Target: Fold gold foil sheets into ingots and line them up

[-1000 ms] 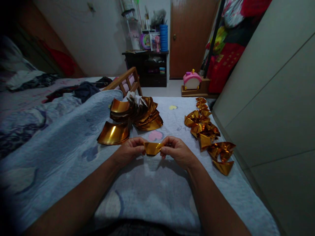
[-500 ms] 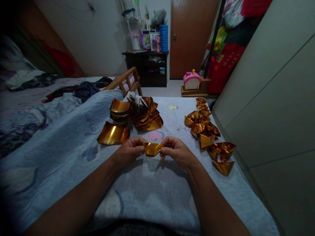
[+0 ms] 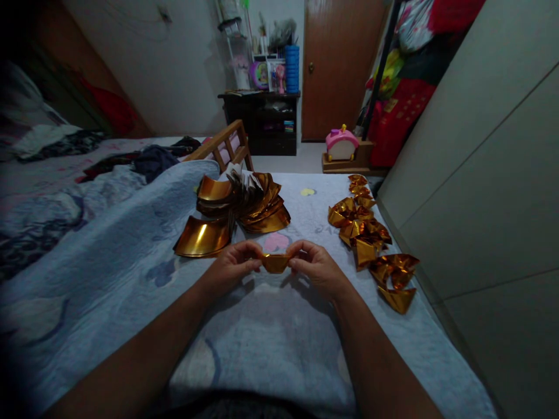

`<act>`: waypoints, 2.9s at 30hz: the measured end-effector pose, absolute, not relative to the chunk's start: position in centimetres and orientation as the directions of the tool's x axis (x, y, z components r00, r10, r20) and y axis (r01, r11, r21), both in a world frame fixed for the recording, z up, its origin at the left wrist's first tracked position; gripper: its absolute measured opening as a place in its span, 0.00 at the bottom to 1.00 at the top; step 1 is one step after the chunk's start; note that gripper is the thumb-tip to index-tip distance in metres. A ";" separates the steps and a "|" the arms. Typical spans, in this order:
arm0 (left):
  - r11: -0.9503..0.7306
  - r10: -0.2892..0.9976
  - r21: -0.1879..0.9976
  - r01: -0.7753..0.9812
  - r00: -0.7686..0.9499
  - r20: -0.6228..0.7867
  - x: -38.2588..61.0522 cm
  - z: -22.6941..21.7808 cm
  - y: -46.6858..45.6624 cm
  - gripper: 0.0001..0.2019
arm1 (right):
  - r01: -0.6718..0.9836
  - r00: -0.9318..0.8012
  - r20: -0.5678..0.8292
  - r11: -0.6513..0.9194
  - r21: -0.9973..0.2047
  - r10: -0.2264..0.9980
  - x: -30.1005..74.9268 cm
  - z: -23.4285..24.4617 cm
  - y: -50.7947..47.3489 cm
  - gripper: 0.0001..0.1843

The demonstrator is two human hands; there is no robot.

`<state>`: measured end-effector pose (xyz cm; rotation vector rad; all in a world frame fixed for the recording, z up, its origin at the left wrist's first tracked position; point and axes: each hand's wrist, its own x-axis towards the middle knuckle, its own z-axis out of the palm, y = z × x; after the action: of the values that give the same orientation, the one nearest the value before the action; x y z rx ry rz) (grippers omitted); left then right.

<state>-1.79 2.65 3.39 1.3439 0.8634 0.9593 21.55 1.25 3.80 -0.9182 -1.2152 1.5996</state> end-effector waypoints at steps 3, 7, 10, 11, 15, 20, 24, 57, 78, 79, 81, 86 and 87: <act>-0.228 0.916 0.971 0.076 0.354 0.187 -1.7 3.2 2.6 0.02 | -0.193 -0.255 -0.084 -0.136 -0.972 0.963 21.5 3.8 1.2 0.14; -0.464 0.857 0.835 0.294 0.387 0.340 -1.7 3.2 2.4 0.04 | -0.143 -0.155 -0.060 -0.082 -0.986 0.986 21.4 3.6 1.3 0.16; -0.533 0.829 0.751 0.391 0.419 0.371 -1.7 3.2 2.2 0.07 | -0.097 -0.094 0.005 -0.004 -0.995 0.996 21.2 3.6 1.3 0.16; -0.538 0.828 0.734 0.415 0.424 0.367 -1.7 3.2 2.2 0.07 | -0.074 -0.091 0.024 0.017 -0.997 0.996 21.2 3.6 1.3 0.15; -0.522 0.842 0.707 0.477 0.419 0.339 -1.8 3.1 2.3 0.07 | 0.057 -0.143 0.099 0.108 -0.993 0.985 21.2 3.7 1.2 0.07; -0.508 0.856 0.715 0.480 0.370 0.360 -1.8 3.0 2.4 0.07 | 0.253 -0.168 0.220 0.258 -0.932 0.961 21.1 3.6 1.3 0.02; -0.495 0.866 0.734 0.465 0.333 0.373 -1.8 2.9 2.5 0.07 | 0.298 -0.178 0.235 0.280 -0.913 0.956 21.0 3.3 1.5 0.04; -0.424 0.900 0.699 0.576 0.181 0.397 -2.5 3.1 2.8 0.10 | -0.015 0.508 0.150 0.182 -0.983 0.848 23.9 2.7 3.4 0.38; -0.433 0.897 0.681 0.590 0.204 0.393 -2.5 3.2 2.7 0.08 | -0.041 0.522 0.144 0.193 -0.980 0.841 24.0 2.2 4.0 0.47; -0.435 0.895 0.679 0.592 0.205 0.395 -2.5 3.2 2.7 0.08 | -0.020 0.529 0.150 0.189 -0.982 0.835 24.0 2.1 4.0 0.48; -0.443 0.891 0.670 0.595 0.209 0.403 -2.5 3.1 2.7 0.08 | 0.002 0.547 0.158 0.187 -0.982 0.822 24.1 2.0 4.1 0.50; -0.465 0.870 0.602 0.649 0.207 0.448 -2.6 3.1 2.7 0.08 | -0.018 0.554 0.165 0.210 -0.977 0.816 23.7 2.2 3.9 0.50; -0.461 0.865 0.573 0.678 0.198 0.461 -2.6 3.1 2.8 0.08 | -0.020 0.553 0.167 0.213 -0.977 0.817 23.6 2.2 3.8 0.49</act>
<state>-2.60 2.77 3.11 2.2303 1.4722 1.1160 23.61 3.84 2.20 -1.2280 -0.8117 0.6788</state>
